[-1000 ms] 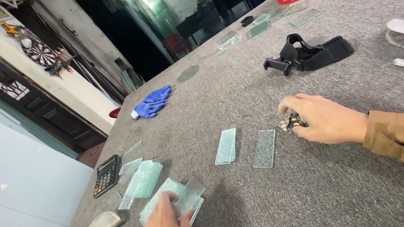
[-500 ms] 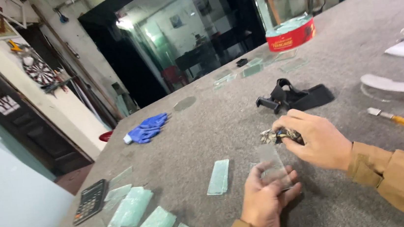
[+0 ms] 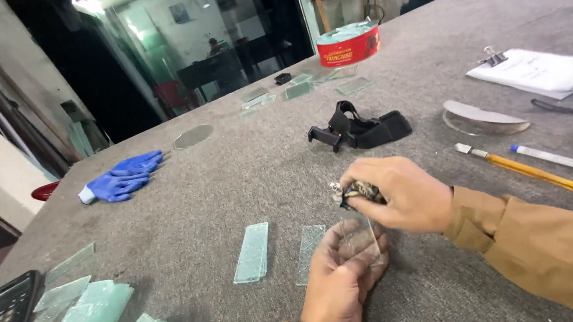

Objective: Measuring and trimming small rectangular glass pieces using a tape measure and a handheld tool on a workshop table.

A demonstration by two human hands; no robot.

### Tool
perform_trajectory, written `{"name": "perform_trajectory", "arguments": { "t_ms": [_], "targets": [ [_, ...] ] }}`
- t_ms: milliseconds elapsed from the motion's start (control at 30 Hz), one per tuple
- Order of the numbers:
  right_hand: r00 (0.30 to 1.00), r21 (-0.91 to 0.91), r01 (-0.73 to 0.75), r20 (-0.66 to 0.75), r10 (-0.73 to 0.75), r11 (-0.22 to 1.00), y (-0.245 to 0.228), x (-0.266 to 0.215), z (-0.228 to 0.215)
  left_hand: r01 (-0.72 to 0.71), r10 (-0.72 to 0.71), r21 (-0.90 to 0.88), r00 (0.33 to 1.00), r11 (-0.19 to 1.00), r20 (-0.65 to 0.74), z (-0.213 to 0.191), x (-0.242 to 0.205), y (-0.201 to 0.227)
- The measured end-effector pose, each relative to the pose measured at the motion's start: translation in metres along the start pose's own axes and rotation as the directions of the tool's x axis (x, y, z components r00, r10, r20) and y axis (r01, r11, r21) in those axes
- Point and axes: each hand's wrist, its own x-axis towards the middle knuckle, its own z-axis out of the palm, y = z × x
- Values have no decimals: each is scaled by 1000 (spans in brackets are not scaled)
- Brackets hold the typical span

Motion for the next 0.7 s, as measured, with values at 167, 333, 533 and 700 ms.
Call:
{"name": "perform_trajectory", "arguments": {
  "t_ms": [167, 333, 533, 700],
  "targets": [
    [948, 167, 67, 298, -115, 984, -26, 4, -11, -17, 15, -103, 1000, 995, -19, -10, 6, -1],
    [999, -24, -42, 17, 42, 999, 13, -1, -3, 17, -18, 12, 1000, 1000, 9, 0, -3, 5],
    [904, 152, 68, 408, -125, 986, -12, 2, -13, -2, 1, -77, 1000, 997, -15, -6, 3, 5],
    [960, 77, 13, 278, -34, 997, -2, 1, -18, 51, -59, -127, 996, 991, -63, 0, 4, 10]
  ]
}}
